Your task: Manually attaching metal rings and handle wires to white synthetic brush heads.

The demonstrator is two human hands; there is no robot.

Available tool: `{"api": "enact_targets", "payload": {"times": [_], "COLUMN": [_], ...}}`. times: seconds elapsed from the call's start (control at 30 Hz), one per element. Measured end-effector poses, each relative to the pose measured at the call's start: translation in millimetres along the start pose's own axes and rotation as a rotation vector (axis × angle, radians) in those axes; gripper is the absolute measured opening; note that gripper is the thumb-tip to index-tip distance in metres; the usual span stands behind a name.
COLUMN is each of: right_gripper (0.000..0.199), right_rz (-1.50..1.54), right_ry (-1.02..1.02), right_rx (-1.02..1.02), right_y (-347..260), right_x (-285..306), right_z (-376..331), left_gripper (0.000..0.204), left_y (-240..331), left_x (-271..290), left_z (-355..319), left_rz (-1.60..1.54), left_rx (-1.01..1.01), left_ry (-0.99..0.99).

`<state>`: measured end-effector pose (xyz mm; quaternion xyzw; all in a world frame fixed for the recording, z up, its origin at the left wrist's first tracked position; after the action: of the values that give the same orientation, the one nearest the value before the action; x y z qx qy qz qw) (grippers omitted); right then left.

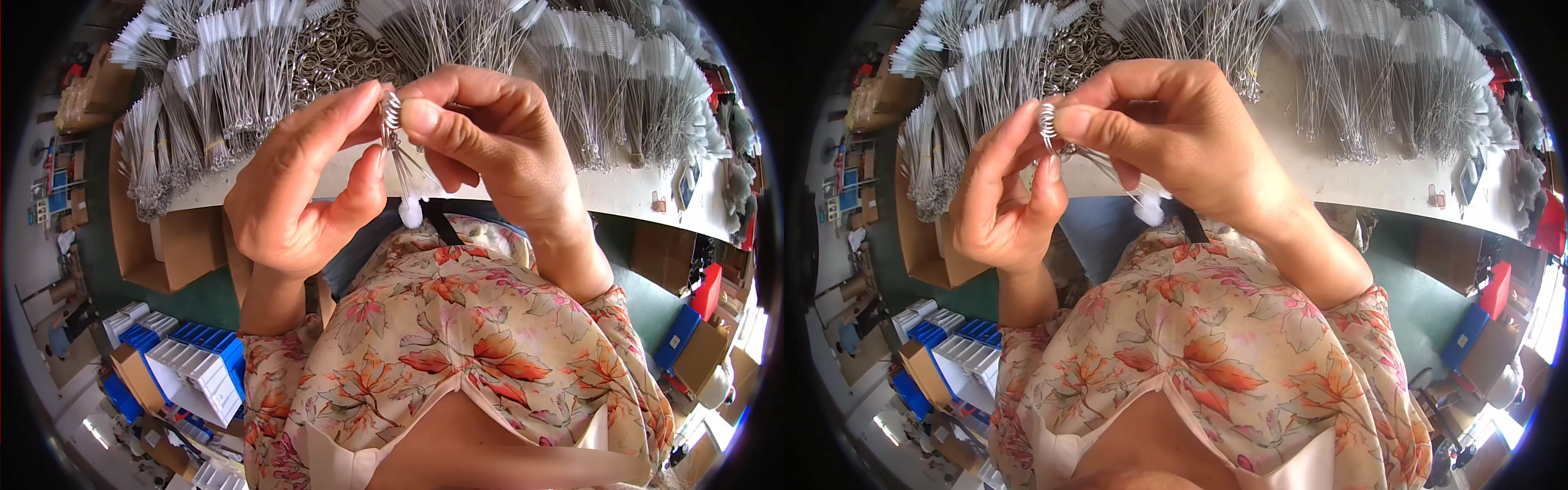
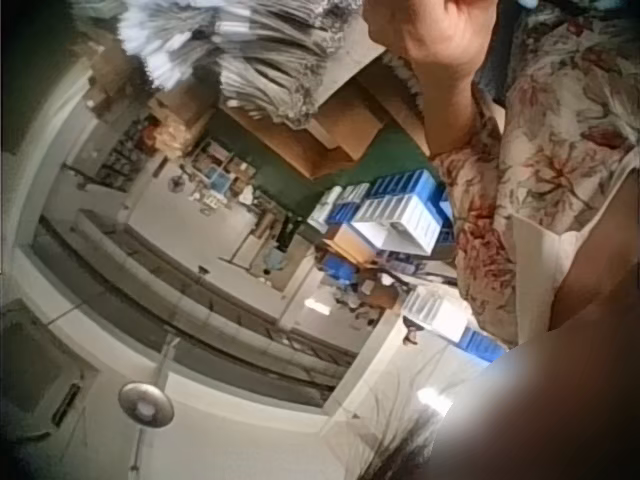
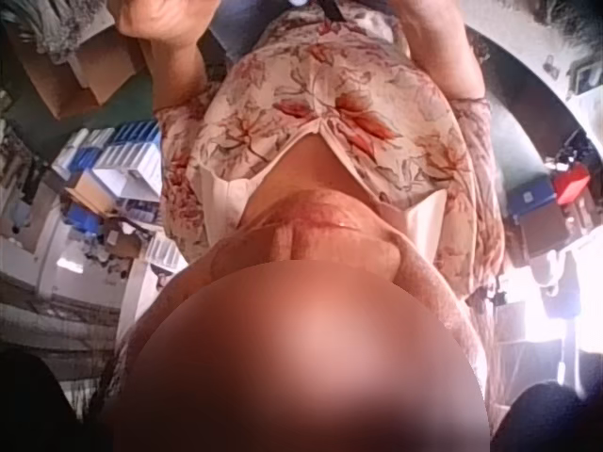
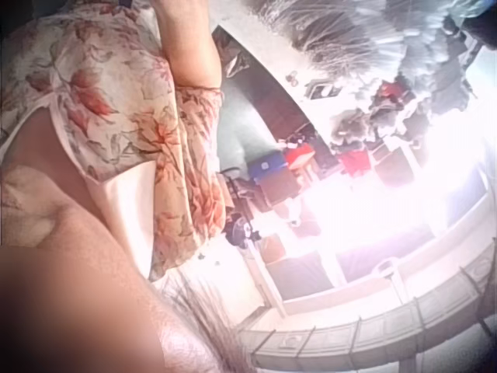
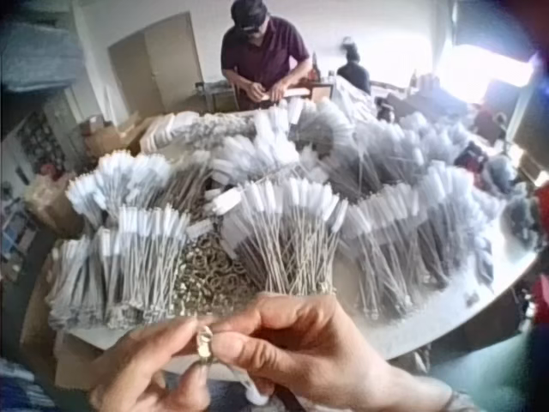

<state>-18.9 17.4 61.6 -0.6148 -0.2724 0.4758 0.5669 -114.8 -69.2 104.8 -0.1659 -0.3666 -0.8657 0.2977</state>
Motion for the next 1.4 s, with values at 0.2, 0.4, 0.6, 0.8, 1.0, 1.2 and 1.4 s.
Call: {"api": "enact_targets", "payload": {"times": [0.2, 0.4, 0.6, 0.8, 1.0, 1.2, 1.4], "right_gripper": [0.014, 0.013, 0.013, 0.016, 0.016, 0.016, 0.013], "right_rz": [-0.024, -0.1, -0.116, 0.017, -0.076, 0.0, -0.07], "right_ry": [0.034, -0.035, -0.059, -0.129, -0.158, -0.321, -0.441], "right_rx": [0.054, 0.032, 0.005, -0.08, -0.082, -0.068, -0.103], "right_y": [1.6, 1.6, 3.6, 13.2, 24.1, 29.6, 33.1], "right_x": [3.6, 3.5, 2.6, -3.8, -14.7, -51.0, -90.3], "right_z": [4.0, 4.0, 0.0, 2.3, 11.7, 25.8, 24.8], "left_gripper": [0.032, 0.029, 0.023, 0.012, 0.017, 0.013, 0.021], "left_y": [-11.3, -21.8, -19.5, -29.0, -47.0, -22.0, 9.3], "left_x": [0.6, 1.1, 2.1, 5.5, 7.4, 44.0, 75.6], "left_z": [-0.5, 8.7, 19.5, 8.6, -29.2, -49.4, -69.6], "left_rz": [-0.02, -0.228, -0.212, -0.175, -0.784, -0.403, -0.011], "left_rx": [0.067, 0.127, 0.205, 0.331, 0.675, 0.713, 0.614], "left_ry": [0.017, -0.141, -0.376, -0.327, -0.115, -0.159, -0.193]}}
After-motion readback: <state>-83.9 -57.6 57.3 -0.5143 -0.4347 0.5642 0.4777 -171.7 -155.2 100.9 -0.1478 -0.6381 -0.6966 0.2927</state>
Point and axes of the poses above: each hand's wrist, its own z-axis towards the middle knuckle, its own x-axis out of the back of the hand, y = z × x, the point moved 8 cm from there along z, towards the middle knuckle, and after that the axes turned 14 degrees about -y, right-handed, at the moved point
